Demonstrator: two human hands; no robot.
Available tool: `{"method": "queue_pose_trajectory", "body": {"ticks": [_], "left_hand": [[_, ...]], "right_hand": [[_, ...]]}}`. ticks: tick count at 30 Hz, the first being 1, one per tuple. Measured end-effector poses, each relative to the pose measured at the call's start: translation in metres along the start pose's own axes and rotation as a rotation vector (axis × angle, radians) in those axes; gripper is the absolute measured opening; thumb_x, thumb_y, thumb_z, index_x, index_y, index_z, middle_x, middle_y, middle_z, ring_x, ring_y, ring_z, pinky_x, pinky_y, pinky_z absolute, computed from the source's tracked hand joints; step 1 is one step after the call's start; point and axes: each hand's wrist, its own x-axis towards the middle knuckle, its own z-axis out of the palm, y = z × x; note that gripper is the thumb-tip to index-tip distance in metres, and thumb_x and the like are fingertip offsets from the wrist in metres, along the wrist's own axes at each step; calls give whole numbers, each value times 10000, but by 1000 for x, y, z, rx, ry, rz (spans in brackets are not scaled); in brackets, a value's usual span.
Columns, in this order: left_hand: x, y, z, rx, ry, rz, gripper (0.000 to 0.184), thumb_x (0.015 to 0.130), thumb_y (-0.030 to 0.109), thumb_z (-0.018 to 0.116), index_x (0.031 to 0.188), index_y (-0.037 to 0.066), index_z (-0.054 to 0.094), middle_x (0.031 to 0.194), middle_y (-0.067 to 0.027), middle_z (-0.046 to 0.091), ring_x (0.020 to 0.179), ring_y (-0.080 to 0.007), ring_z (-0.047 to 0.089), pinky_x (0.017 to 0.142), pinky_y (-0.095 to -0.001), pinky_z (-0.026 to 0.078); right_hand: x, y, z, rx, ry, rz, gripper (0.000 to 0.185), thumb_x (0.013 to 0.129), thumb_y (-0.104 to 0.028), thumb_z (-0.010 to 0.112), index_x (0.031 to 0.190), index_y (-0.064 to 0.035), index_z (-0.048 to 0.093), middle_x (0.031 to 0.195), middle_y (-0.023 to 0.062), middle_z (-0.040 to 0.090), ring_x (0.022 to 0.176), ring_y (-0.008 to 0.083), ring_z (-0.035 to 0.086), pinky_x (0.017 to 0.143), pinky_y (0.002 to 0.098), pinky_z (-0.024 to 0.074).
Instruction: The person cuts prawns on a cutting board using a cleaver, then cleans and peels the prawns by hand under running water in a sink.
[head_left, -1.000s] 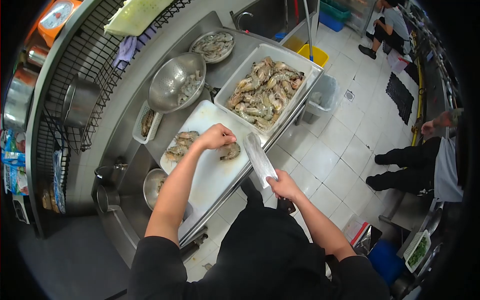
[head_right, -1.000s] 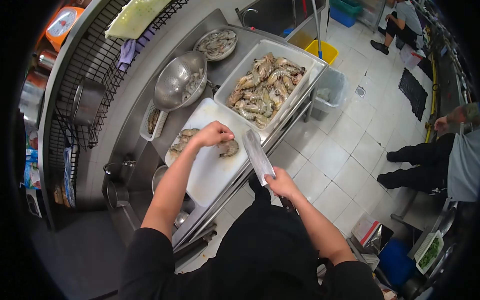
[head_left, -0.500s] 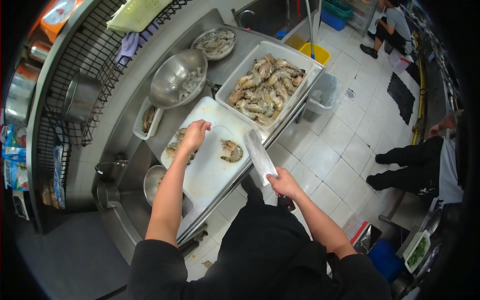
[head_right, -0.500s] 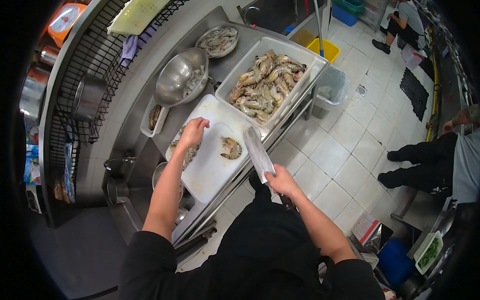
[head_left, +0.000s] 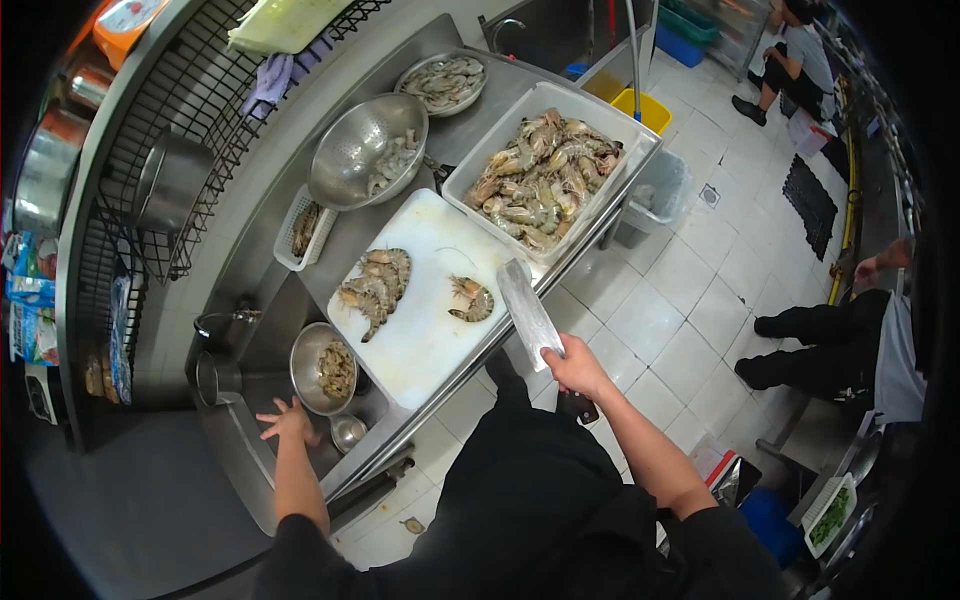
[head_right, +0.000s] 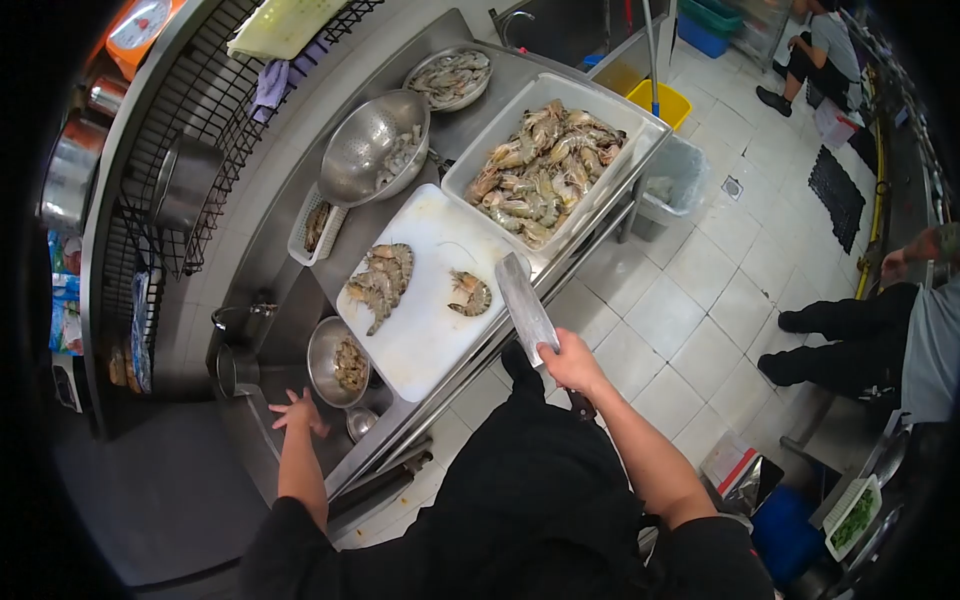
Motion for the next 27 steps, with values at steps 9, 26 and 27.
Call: {"method": "queue_pose_trajectory", "body": {"ticks": [9,26,27], "left_hand": [[-71,199,-157,-1645,697,960,337,963,323,556,1004,5,656,1000,-210,687,960,-384,642,863,-432,500],[-172,273,-190,-1376,943,800,327,1029,333,379,1025,53,548,1115,-142,581,1065,-349,494,926,-528,320],[-173,274,-189,-1369,982,797,320,1030,325,375,1022,50,539,1114,-145,576,1063,-350,490,925,-527,317]], "right_hand": [[8,-21,0,64,-11,28,282,943,-230,584,1036,36,571,544,34,495,373,128,469,349,319,383],[34,-31,3,192,-86,67,277,941,-238,581,976,28,517,558,31,490,391,125,477,347,311,398],[36,-32,4,195,-86,71,277,941,-238,581,976,28,517,558,31,490,391,125,477,347,311,398]]}}
